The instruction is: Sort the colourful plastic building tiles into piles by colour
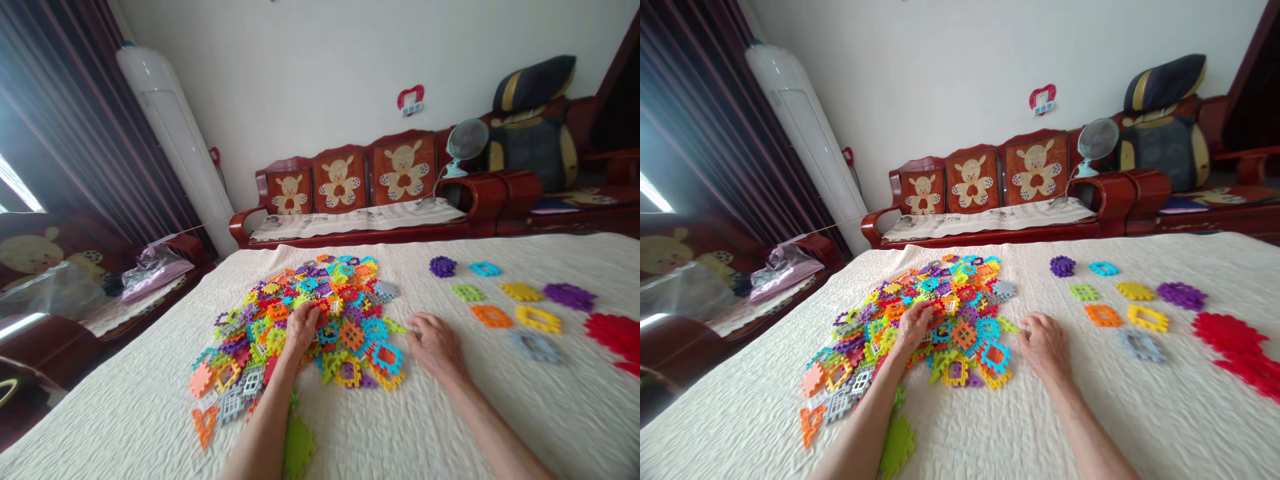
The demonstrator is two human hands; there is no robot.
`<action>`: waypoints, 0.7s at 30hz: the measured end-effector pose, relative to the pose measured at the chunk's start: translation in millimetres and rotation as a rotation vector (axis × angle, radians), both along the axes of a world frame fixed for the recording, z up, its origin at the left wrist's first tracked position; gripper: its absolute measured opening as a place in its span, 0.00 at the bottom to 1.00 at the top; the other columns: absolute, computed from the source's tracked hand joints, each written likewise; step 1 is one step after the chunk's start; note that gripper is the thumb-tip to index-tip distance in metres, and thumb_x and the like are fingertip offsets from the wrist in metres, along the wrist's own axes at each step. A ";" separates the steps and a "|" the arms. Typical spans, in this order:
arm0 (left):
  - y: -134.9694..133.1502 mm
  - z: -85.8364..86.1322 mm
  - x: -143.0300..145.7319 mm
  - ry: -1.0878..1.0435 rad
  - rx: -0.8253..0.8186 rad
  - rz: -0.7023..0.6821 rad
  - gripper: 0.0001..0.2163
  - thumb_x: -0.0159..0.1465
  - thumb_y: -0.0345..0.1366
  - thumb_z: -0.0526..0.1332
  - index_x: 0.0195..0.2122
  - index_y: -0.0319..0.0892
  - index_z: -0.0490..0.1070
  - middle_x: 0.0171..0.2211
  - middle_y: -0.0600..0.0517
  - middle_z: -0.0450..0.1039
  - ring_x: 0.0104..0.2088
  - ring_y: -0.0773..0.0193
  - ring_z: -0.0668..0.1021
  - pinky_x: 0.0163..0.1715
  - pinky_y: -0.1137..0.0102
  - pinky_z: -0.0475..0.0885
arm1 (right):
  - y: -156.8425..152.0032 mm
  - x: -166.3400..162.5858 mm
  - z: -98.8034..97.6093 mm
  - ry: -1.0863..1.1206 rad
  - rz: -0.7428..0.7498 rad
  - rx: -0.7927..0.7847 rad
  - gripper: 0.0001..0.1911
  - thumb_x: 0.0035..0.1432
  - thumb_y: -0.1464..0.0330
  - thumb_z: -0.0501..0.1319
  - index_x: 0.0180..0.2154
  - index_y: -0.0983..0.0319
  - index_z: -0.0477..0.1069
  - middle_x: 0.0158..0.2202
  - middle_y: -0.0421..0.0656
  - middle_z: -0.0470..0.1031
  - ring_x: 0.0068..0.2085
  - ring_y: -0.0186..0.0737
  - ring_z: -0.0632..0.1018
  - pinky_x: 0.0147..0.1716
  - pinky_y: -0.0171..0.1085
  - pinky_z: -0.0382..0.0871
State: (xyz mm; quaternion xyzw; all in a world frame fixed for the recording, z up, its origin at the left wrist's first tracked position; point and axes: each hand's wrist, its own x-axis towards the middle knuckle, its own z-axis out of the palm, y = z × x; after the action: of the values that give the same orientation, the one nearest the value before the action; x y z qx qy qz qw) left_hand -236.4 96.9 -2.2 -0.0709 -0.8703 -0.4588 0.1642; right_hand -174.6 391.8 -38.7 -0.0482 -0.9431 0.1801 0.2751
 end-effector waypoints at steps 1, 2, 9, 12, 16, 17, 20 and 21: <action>1.1 -0.2 -0.2 0.002 0.026 -0.009 0.14 0.62 0.46 0.55 0.37 0.42 0.75 0.25 0.54 0.74 0.27 0.66 0.74 0.29 0.73 0.67 | -0.2 0.0 -0.3 0.000 -0.002 -0.001 0.11 0.54 0.70 0.55 0.38 0.59 0.74 0.46 0.45 0.75 0.47 0.47 0.74 0.44 0.44 0.63; 2.1 -0.1 -0.7 0.003 0.053 -0.020 0.15 0.62 0.46 0.55 0.37 0.42 0.74 0.25 0.54 0.75 0.27 0.66 0.75 0.29 0.73 0.68 | -0.3 0.0 -0.7 0.000 -0.003 -0.001 0.11 0.53 0.70 0.55 0.37 0.60 0.74 0.46 0.45 0.75 0.47 0.47 0.74 0.44 0.45 0.63; 12.0 1.0 -0.7 -0.034 0.220 -0.176 0.16 0.63 0.45 0.52 0.43 0.40 0.71 0.33 0.50 0.78 0.27 0.64 0.79 0.29 0.70 0.73 | 3.0 -3.7 -3.7 0.116 0.037 -0.030 0.11 0.52 0.70 0.55 0.37 0.60 0.73 0.43 0.47 0.76 0.45 0.50 0.76 0.43 0.48 0.67; 19.9 2.3 6.4 -0.039 0.216 -0.268 0.14 0.62 0.42 0.55 0.41 0.41 0.74 0.31 0.50 0.79 0.29 0.63 0.80 0.31 0.69 0.74 | -2.0 -3.5 3.8 0.312 0.146 -0.123 0.13 0.53 0.72 0.54 0.41 0.62 0.71 0.42 0.49 0.76 0.45 0.48 0.76 0.45 0.47 0.69; 32.8 1.2 15.7 -0.016 0.184 -0.402 0.09 0.58 0.35 0.60 0.37 0.42 0.77 0.38 0.49 0.79 0.39 0.60 0.80 0.40 0.68 0.74 | -23.8 4.1 18.7 0.323 0.405 -0.291 0.14 0.57 0.71 0.53 0.45 0.60 0.68 0.42 0.47 0.76 0.42 0.42 0.77 0.42 0.40 0.72; 35.5 -0.2 16.9 -0.007 0.180 -0.436 0.09 0.57 0.33 0.60 0.37 0.43 0.78 0.42 0.49 0.78 0.42 0.59 0.79 0.42 0.67 0.73 | -30.6 6.5 21.6 0.280 0.462 -0.315 0.14 0.58 0.70 0.54 0.46 0.60 0.68 0.42 0.46 0.76 0.41 0.41 0.77 0.41 0.39 0.73; 40.4 -5.5 17.9 0.008 0.166 -0.526 0.11 0.55 0.29 0.60 0.37 0.44 0.78 0.49 0.47 0.75 0.49 0.58 0.76 0.47 0.66 0.72 | -48.0 12.2 26.5 0.183 0.564 -0.320 0.17 0.57 0.67 0.58 0.49 0.59 0.68 0.46 0.46 0.75 0.47 0.43 0.76 0.46 0.42 0.72; 41.1 -7.3 17.9 0.009 0.159 -0.550 0.11 0.55 0.28 0.60 0.38 0.44 0.78 0.50 0.47 0.74 0.50 0.58 0.76 0.48 0.66 0.72 | -52.1 13.3 27.0 0.168 0.579 -0.311 0.19 0.57 0.66 0.59 0.50 0.59 0.67 0.48 0.47 0.74 0.49 0.45 0.75 0.49 0.43 0.71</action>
State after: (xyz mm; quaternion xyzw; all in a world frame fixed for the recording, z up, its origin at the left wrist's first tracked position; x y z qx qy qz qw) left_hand -218.6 137.9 -9.5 -0.2932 -0.7789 -0.5528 0.0428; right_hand -161.3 339.8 -11.7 0.1951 -0.8530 0.3958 0.2787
